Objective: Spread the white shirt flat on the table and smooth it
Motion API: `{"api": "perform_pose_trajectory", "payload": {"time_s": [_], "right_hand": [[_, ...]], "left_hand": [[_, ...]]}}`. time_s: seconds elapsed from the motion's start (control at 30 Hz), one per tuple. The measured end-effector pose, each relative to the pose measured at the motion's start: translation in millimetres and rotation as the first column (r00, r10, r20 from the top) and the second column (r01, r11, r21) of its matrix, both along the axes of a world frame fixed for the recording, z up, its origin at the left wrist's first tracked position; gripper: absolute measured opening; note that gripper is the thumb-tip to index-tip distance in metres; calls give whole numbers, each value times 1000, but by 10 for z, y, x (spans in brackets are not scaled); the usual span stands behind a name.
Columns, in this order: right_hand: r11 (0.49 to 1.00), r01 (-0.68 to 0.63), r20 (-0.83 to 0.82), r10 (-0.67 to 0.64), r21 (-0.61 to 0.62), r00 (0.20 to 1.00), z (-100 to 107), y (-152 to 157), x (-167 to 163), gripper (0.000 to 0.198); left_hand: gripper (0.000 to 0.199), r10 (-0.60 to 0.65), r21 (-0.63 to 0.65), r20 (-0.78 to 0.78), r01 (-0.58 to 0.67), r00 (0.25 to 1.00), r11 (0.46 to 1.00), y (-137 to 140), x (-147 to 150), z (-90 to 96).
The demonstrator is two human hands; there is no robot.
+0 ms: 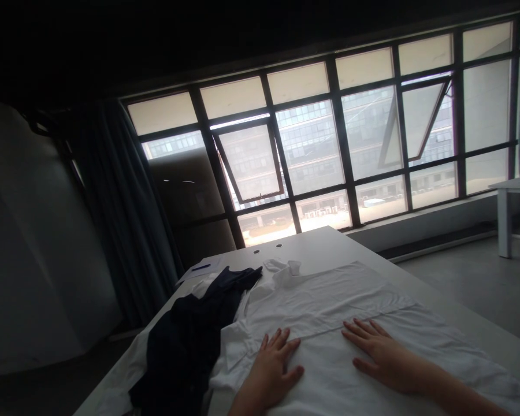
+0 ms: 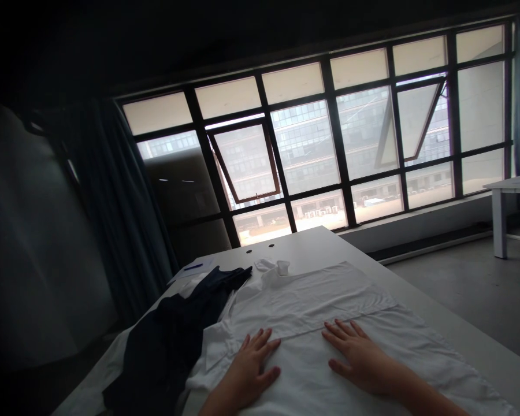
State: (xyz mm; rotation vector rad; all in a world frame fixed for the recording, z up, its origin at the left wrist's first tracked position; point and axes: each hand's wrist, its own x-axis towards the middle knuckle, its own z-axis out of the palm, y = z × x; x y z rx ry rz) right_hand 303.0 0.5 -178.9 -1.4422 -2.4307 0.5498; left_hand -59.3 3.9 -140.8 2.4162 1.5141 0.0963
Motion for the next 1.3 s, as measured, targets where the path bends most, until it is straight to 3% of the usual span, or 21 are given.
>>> {"api": "perform_pose_trajectory", "payload": {"time_s": [0.13,0.37,0.77,0.93,1.03,1.13,1.23,1.3], "right_hand": [[1000,8,28,-9,7,1000,-17,8,14,70],[1000,11,46,-12,4,999,-94,44,39,70],[961,252,220,-224,-110,950,59,119,521,84],[945,314,217,-289,-89,932,19,172,724,86],[925,379,263,-362,-15,894,-30,165,608,78],[905,398,297,-425,151,855,-55,101,299,66],[942,239,202,-288,237,936,-60,-21,-67,65],[968,132,119,-159,212,980,-73,-110,-269,73]], "left_hand": [[83,-47,-117,-51,40,998,992,22,-87,-30],[117,-45,-171,-94,28,995,985,66,-170,-152],[139,-93,-231,-159,54,983,971,152,-309,-245],[141,-85,-241,-192,37,978,970,160,-301,-267],[145,-79,-256,-216,21,973,966,175,-286,-293],[146,-73,-254,-224,14,972,967,193,-287,-316],[146,-75,-265,-218,15,973,964,197,-293,-305],[146,-83,-272,-210,23,974,962,189,-290,-280]]}}
